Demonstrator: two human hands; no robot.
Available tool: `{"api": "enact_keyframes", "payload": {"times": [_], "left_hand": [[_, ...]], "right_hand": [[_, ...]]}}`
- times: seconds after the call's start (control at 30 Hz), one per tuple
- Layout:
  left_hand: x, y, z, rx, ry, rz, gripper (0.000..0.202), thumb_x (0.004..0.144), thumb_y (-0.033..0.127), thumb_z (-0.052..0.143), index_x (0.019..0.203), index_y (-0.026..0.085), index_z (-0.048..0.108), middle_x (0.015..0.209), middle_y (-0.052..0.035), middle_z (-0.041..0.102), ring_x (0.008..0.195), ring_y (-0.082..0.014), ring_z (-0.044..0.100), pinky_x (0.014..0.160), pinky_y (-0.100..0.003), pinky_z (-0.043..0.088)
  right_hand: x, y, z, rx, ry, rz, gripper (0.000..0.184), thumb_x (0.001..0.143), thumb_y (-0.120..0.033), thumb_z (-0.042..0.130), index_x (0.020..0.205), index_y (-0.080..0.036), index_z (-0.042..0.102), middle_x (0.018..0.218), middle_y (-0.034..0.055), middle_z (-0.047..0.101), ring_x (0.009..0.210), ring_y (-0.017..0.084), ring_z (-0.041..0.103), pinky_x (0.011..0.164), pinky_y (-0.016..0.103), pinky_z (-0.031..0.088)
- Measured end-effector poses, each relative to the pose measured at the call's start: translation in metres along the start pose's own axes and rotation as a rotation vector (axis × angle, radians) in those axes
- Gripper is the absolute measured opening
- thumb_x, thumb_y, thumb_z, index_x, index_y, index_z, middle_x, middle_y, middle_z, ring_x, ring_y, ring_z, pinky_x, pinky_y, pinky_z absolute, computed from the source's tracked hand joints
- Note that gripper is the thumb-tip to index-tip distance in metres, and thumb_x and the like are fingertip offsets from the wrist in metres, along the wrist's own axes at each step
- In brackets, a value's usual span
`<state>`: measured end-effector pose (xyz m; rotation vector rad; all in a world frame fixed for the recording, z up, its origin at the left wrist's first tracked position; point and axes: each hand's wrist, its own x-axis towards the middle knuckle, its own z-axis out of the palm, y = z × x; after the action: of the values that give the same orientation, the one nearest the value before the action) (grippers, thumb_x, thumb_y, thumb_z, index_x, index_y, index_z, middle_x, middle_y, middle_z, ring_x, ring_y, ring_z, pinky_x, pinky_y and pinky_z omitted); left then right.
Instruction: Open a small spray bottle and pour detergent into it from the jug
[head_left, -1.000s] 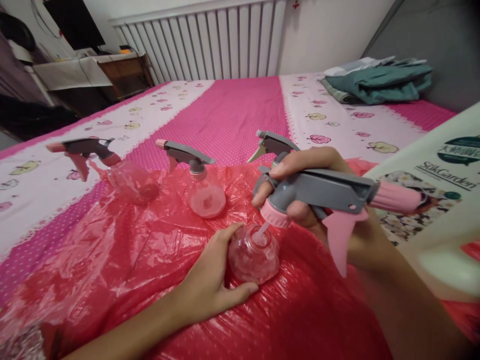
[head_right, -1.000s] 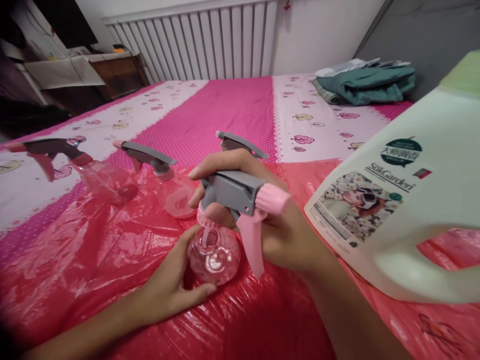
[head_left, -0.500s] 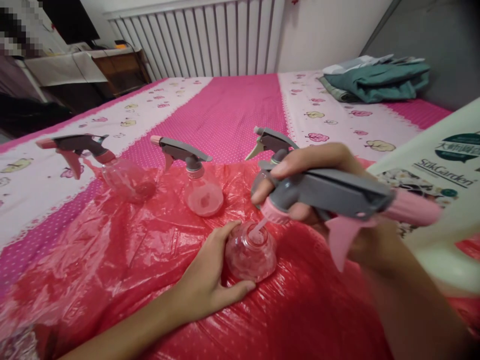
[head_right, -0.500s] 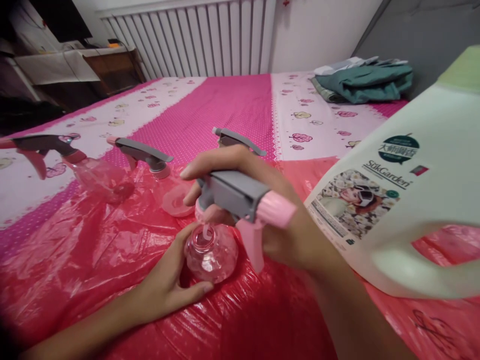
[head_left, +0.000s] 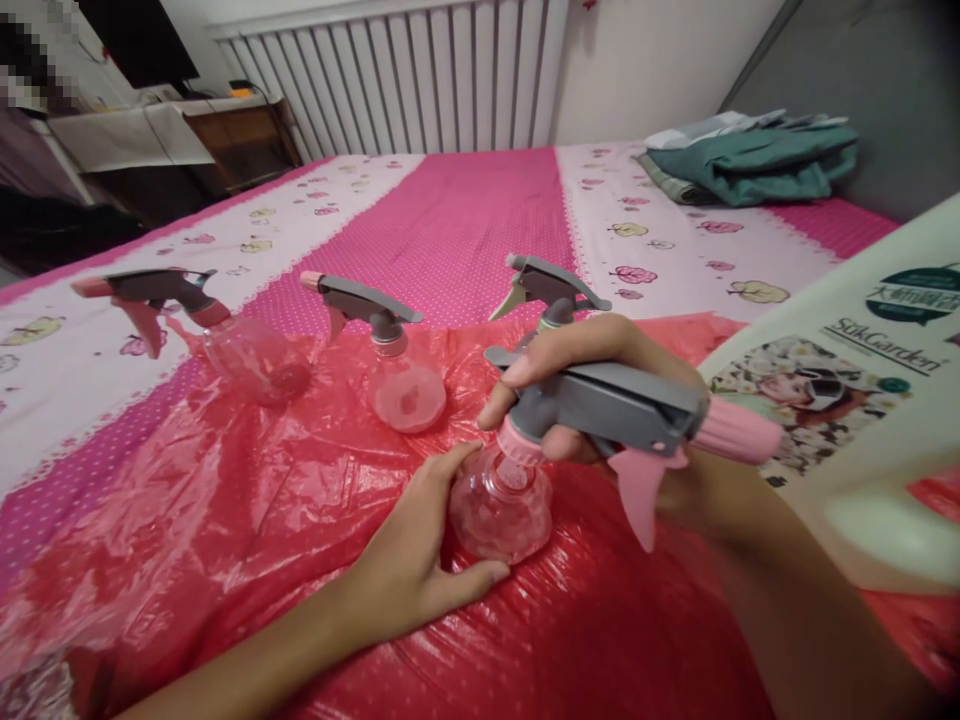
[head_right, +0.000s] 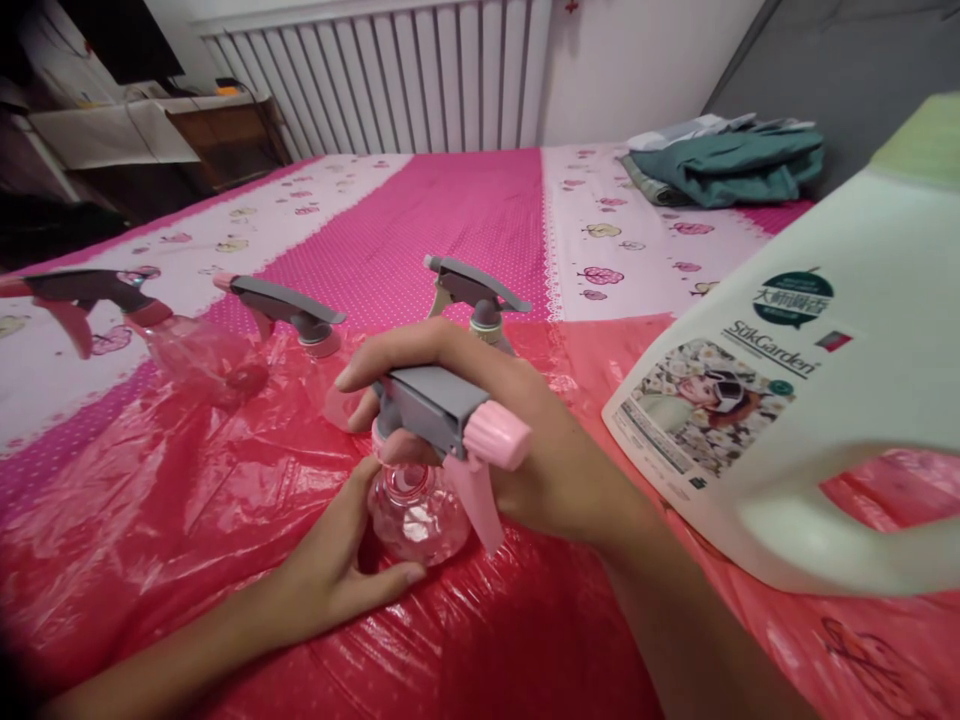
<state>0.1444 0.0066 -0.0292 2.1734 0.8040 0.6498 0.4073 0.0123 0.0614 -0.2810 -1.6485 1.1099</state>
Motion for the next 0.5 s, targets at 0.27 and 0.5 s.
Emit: {"api": "enact_keyframes", "payload": {"times": [0.27, 0.5], "left_hand": [[-0.007, -0.008, -0.003, 0.027, 0.018, 0.015, 0.095, 0.096, 0.051, 0.082, 0.171, 0.034, 0.026, 0.166, -0.0166, 0.051, 0.147, -0.0463, 0.058, 0.120, -0.068, 0.051], [-0.010, -0.013, -0.002, 0.018, 0.044, 0.038, 0.098, 0.094, 0.053, 0.084, 0.171, 0.036, 0.026, 0.162, -0.0167, 0.054, 0.143, -0.0463, 0.061, 0.116, -0.069, 0.053]], "right_hand": [[0.003, -0.025, 0.014, -0.189, 0.155, 0.134, 0.035, 0.104, -0.046, 0.062, 0.131, -0.026, 0.068, 0.121, 0.0031, 0.074, 0.116, 0.015, 0.075, 0.095, 0.026, 0.068], [0.006, -0.026, 0.019, -0.146, 0.243, 0.073, 0.029, 0.098, -0.020, 0.069, 0.128, -0.025, 0.070, 0.122, 0.0009, 0.075, 0.112, 0.014, 0.077, 0.112, 0.035, 0.066]]}}
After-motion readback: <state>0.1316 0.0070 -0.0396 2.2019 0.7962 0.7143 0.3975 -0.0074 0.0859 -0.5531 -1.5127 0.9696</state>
